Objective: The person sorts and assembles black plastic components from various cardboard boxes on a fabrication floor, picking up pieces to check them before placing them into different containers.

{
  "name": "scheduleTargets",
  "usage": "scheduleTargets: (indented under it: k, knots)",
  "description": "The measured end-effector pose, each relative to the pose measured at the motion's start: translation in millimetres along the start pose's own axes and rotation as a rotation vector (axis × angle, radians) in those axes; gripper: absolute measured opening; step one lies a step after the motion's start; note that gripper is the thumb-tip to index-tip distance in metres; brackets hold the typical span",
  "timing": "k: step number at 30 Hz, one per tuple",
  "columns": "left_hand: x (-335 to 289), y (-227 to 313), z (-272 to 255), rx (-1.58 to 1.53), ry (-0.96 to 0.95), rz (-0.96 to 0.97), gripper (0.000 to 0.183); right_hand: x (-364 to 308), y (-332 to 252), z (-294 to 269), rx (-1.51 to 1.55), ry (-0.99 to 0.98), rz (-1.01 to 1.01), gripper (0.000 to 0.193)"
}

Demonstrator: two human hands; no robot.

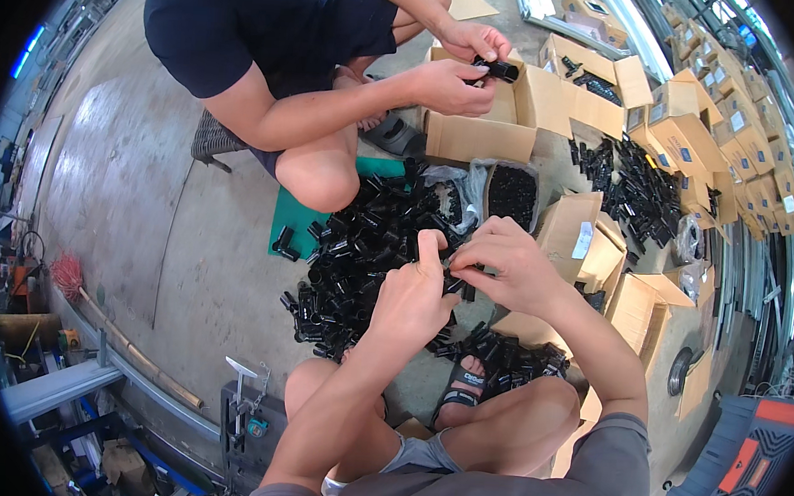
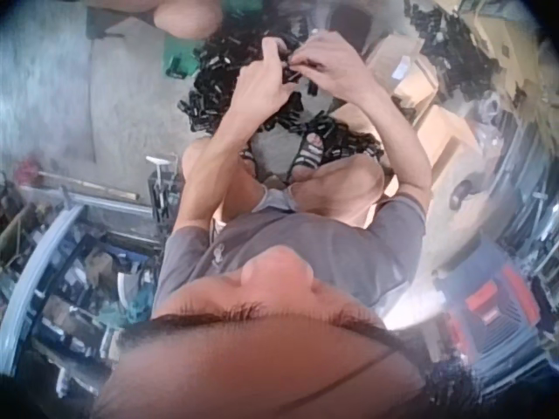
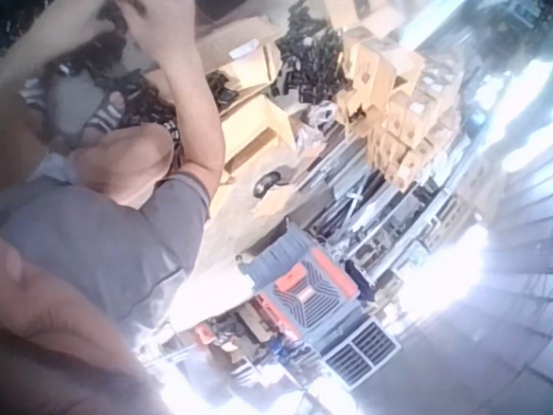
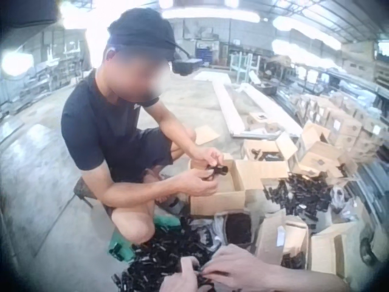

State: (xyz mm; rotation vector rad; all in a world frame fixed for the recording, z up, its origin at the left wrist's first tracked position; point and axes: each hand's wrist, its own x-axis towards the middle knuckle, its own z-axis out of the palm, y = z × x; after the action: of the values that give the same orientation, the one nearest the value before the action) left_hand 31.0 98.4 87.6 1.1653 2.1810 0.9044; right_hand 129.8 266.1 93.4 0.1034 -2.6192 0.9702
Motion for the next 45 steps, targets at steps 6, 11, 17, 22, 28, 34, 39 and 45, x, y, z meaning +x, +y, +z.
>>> scheduleTargets:
  k: [6,11,17,22,28,34,39,45]
  knots:
    - [-14.4,10.7,-3.6,0.014,-0.022,0.007,0.061,-9.2,-28.0,-8.2,-0.072,-0.177,0.061,0.013]
    - [-27.8,8.2,-14.4,-0.033,0.076,0.061,0.053,-9.4,-55.8,-14.2,-0.136,0.083,0.039,0.015]
    - [-34.7,6.0,-33.9,-0.147,0.179,0.041,0.045,-15.1,-54.7,-16.1,-0.073,0.374,0.275,0.014]
    - [-34.7,-2.8,-40.8,-0.242,0.234,0.021,0.045,-18.7,-17.4,3.1,0.105,0.419,0.521,0.014]
    - [-31.5,-6.3,-54.2,-0.545,0.212,-0.051,0.043,-27.4,37.4,35.8,0.169,0.349,0.665,0.017]
    - [-27.0,-17.8,-70.8,-1.268,0.0,-0.083,0.043,-0.5,-3.3,41.2,0.354,0.333,0.634,0.02]
    - [-21.3,-17.4,-56.0,-1.475,-0.133,-0.066,0.042,19.1,-76.2,15.4,0.61,0.623,0.347,0.025]
    - [-26.6,0.3,-39.9,-1.575,-0.274,-0.053,0.041,-1.1,-82.2,-8.3,0.3,0.435,0.267,0.032]
